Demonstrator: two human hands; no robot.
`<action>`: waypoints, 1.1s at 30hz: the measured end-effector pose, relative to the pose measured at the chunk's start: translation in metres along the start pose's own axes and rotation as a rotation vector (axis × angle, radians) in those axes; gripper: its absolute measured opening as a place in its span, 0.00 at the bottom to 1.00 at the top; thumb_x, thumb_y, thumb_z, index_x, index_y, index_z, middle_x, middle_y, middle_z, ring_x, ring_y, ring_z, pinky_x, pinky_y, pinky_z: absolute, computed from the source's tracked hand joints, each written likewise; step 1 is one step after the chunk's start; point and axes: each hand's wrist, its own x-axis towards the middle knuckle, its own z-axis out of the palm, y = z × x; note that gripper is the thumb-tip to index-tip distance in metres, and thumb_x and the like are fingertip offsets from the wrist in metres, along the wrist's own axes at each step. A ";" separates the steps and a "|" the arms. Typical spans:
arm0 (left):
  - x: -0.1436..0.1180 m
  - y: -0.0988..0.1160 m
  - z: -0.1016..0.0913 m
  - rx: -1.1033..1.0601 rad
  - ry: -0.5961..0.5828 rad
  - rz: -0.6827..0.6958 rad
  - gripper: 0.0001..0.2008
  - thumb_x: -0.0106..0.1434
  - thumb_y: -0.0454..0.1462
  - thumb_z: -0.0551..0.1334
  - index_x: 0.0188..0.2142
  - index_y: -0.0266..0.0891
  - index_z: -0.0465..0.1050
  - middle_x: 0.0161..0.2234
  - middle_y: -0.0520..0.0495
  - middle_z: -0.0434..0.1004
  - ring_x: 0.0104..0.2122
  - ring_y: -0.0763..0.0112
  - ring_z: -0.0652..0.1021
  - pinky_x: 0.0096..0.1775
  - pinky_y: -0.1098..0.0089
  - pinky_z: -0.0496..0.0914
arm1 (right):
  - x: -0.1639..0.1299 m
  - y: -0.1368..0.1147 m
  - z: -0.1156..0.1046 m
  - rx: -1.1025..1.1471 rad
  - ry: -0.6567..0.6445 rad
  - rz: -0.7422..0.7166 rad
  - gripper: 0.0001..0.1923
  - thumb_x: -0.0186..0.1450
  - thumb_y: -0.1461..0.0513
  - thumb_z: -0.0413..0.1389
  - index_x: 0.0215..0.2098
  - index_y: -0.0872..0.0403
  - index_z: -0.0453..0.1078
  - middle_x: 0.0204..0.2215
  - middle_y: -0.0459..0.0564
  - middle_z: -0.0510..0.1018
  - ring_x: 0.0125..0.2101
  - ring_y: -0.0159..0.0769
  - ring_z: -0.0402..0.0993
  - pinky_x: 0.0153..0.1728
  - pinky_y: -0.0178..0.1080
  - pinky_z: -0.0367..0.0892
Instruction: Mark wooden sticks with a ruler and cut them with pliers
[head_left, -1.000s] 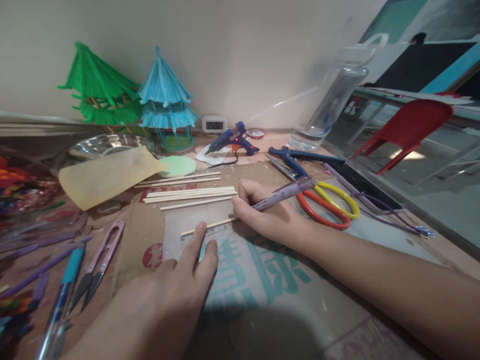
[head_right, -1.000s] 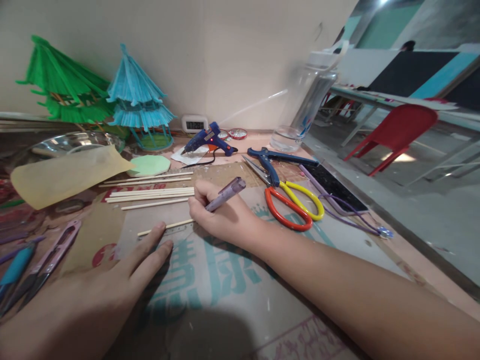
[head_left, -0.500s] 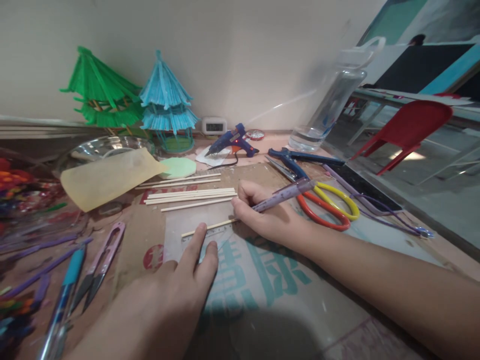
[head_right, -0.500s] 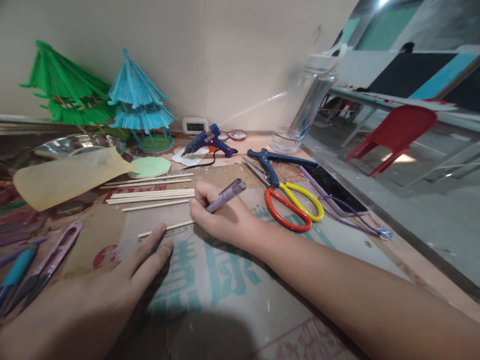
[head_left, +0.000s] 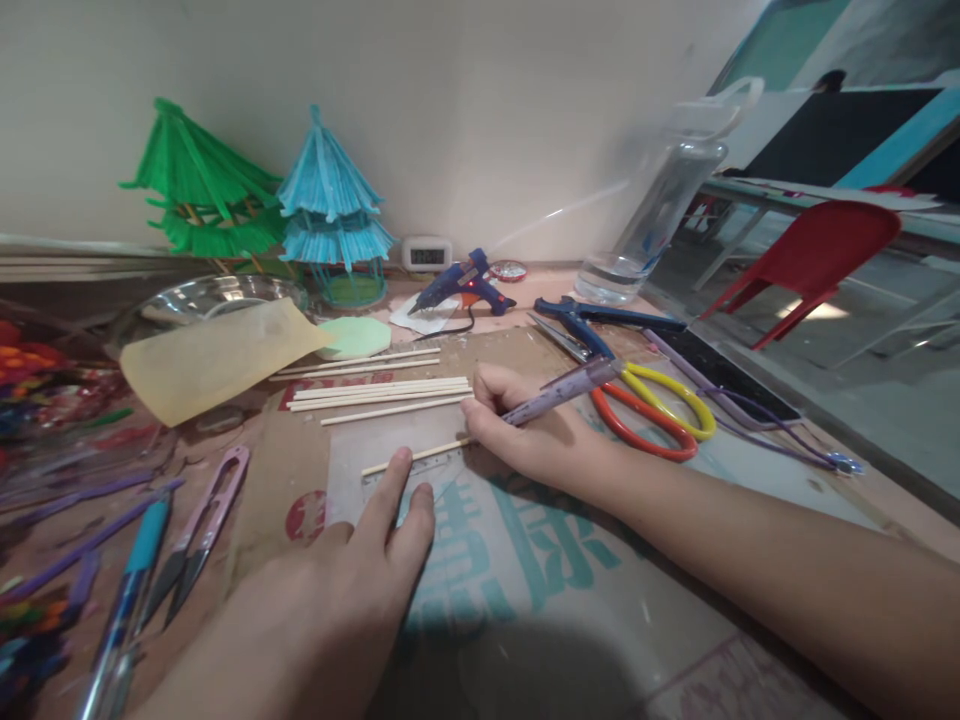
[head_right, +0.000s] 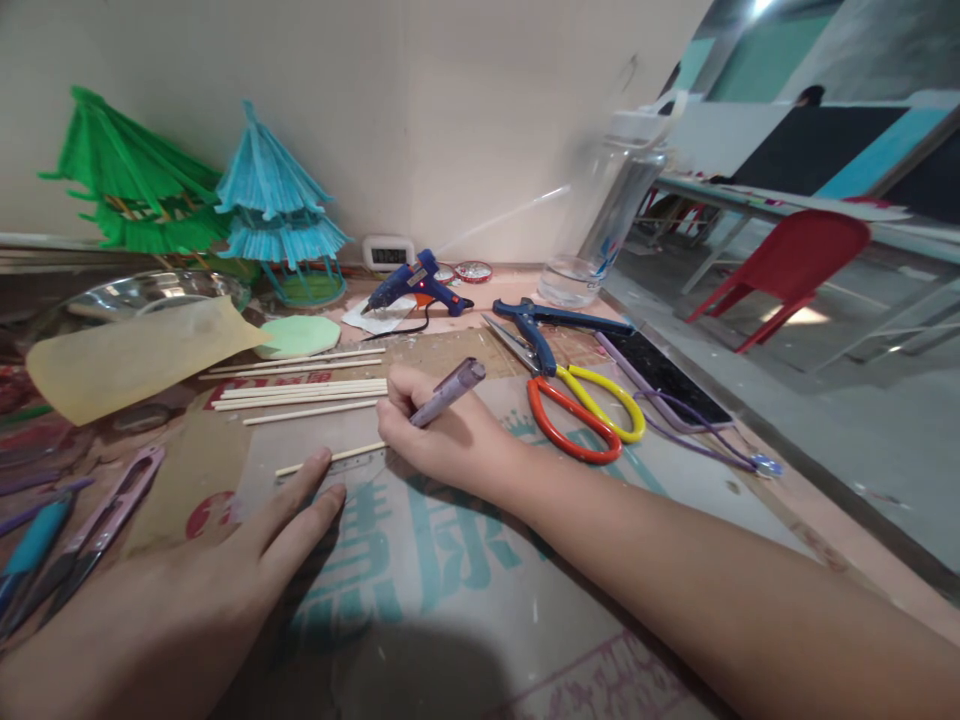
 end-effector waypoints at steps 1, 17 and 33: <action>0.000 0.000 -0.001 0.004 -0.019 -0.002 0.38 0.52 0.20 0.49 0.59 0.45 0.66 0.65 0.38 0.51 0.27 0.55 0.83 0.25 0.57 0.78 | 0.000 0.000 0.000 0.002 0.008 -0.008 0.13 0.61 0.64 0.48 0.21 0.50 0.50 0.17 0.38 0.58 0.19 0.28 0.55 0.21 0.33 0.52; 0.001 0.002 -0.009 0.051 -0.160 -0.031 0.40 0.53 0.19 0.48 0.62 0.49 0.61 0.66 0.40 0.48 0.32 0.52 0.83 0.28 0.55 0.80 | 0.000 0.002 0.000 0.007 0.031 -0.029 0.13 0.62 0.62 0.48 0.22 0.50 0.50 0.17 0.38 0.58 0.19 0.28 0.55 0.21 0.33 0.51; 0.003 0.004 -0.021 0.073 -0.275 -0.056 0.43 0.53 0.17 0.44 0.63 0.53 0.58 0.67 0.45 0.41 0.32 0.57 0.83 0.33 0.54 0.80 | 0.001 -0.001 -0.002 0.015 -0.026 0.007 0.14 0.61 0.64 0.49 0.21 0.50 0.49 0.16 0.38 0.56 0.19 0.28 0.54 0.20 0.33 0.49</action>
